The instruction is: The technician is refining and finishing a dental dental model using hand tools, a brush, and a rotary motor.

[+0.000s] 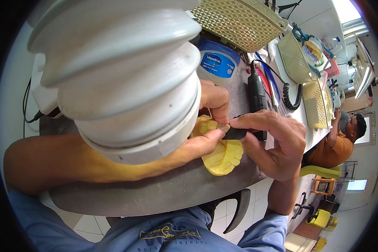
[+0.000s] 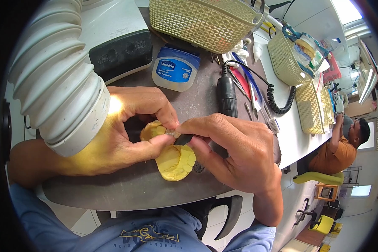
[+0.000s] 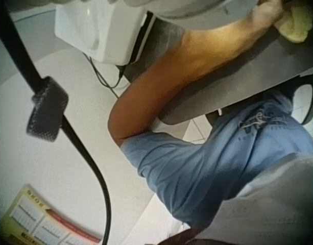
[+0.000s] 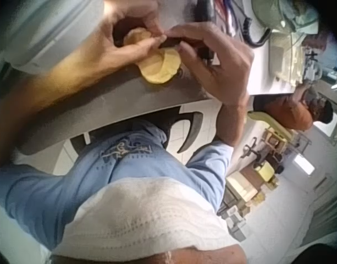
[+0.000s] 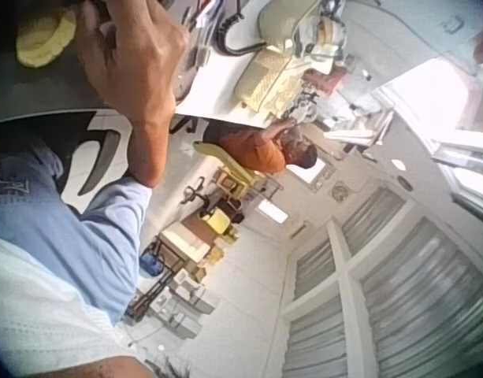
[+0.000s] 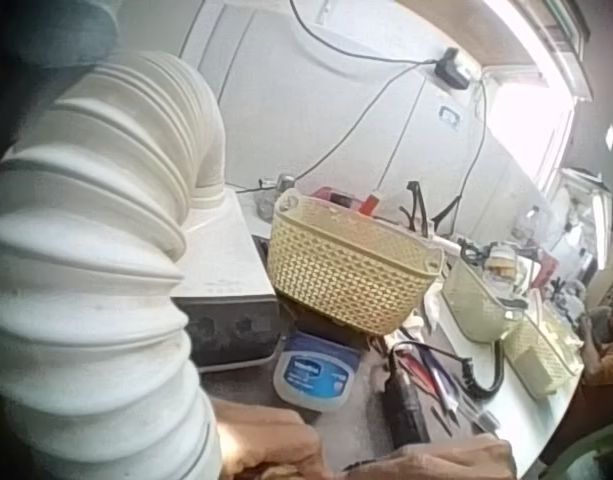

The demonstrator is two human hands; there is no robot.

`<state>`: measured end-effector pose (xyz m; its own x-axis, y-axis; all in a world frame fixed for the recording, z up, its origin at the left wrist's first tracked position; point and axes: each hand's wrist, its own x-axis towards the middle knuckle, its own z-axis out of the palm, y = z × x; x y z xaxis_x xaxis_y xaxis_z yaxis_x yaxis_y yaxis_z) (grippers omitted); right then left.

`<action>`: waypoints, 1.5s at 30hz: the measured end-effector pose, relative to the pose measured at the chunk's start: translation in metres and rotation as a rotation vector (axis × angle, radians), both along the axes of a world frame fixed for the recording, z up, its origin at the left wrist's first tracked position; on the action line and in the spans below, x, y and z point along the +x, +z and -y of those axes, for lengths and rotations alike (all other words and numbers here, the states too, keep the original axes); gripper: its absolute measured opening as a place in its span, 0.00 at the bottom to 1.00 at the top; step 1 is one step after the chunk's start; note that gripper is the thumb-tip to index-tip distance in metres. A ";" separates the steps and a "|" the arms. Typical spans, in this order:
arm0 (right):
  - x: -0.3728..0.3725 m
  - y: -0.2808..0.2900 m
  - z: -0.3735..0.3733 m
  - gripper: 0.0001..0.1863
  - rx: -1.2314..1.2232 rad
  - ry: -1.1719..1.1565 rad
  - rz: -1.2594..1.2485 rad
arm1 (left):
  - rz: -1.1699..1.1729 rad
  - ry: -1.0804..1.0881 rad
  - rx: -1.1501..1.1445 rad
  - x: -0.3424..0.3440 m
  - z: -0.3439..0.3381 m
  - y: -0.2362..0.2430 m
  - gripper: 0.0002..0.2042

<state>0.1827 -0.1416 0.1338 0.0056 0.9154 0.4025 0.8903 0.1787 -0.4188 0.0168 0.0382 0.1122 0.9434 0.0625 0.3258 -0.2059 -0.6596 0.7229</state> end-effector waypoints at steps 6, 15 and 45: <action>-0.003 -0.001 -0.002 0.11 0.014 -0.012 0.031 | -0.052 0.010 -0.103 -0.002 0.002 -0.001 0.08; -0.003 -0.005 0.000 0.09 0.048 -0.015 0.057 | -0.056 0.027 -0.125 -0.003 0.004 -0.005 0.07; -0.007 -0.016 0.001 0.11 0.175 -0.166 -0.076 | -0.037 0.038 -0.247 0.001 0.009 -0.005 0.07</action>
<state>0.1758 -0.1430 0.1180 0.1859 0.8156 0.5479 0.8807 0.1089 -0.4609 0.0176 0.0295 0.1070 0.9497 0.1716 0.2620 -0.1551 -0.4689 0.8695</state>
